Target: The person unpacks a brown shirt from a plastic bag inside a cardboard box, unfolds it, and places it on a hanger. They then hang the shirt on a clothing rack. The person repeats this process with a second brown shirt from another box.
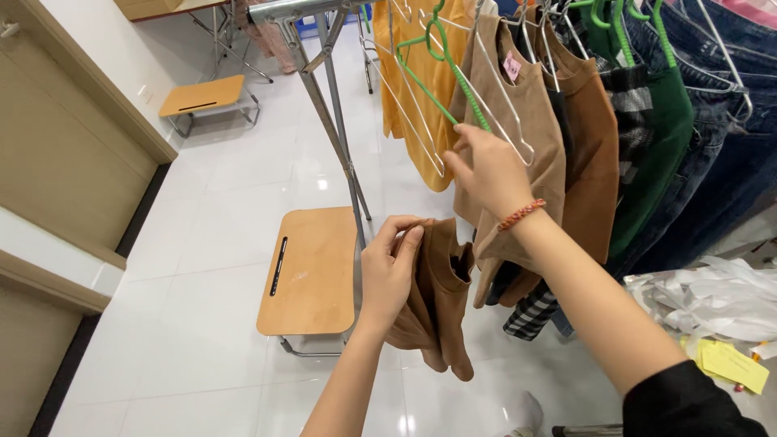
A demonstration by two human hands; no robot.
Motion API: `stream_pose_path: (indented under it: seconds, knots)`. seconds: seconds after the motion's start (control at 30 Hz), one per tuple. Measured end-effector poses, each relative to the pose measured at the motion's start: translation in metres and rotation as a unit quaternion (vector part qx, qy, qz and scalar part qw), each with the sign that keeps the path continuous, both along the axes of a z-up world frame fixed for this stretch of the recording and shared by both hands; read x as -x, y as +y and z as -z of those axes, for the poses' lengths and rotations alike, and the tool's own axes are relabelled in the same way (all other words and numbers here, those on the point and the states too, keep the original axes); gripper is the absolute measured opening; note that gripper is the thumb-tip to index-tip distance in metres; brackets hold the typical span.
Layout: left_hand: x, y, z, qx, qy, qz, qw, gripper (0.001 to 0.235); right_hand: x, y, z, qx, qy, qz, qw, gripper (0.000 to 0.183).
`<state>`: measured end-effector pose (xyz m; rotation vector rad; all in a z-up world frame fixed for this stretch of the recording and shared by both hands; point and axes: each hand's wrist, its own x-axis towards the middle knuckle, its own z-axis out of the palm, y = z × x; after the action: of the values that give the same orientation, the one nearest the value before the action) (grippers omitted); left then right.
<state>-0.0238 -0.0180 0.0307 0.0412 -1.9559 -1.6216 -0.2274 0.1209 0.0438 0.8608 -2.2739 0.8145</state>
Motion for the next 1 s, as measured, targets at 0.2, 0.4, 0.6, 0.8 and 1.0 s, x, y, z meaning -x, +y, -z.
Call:
stream_pose_path:
  seconds: [0.2, 0.4, 0.6, 0.8, 1.0]
  knots:
    - [-0.014, -0.003, -0.005, -0.008, -0.006, -0.012, 1.0, 0.013, 0.032, -0.056, 0.037, 0.058, -0.228, -0.025, 0.972, 0.026]
    - [-0.013, -0.009, 0.002, -0.016, -0.005, -0.018, 1.0, 0.013, 0.004, -0.048, 0.021, 0.176, -0.228, -0.082, 0.954, 0.012]
    - [-0.003, -0.011, 0.015, -0.022, -0.017, -0.004, 1.0, 0.012, -0.05, 0.012, 0.052, 0.207, -0.292, -0.086, 0.93, 0.017]
    - [0.009, 0.001, 0.011, -0.011, -0.033, 0.018, 0.999, 0.019, -0.123, 0.063, 0.15, 0.342, -0.368, -0.145, 0.852, 0.024]
    - [0.015, 0.008, 0.017, -0.007, -0.08, 0.099, 0.992, 0.019, -0.185, 0.085, 0.15, 0.293, -0.46, -0.111, 0.831, 0.031]
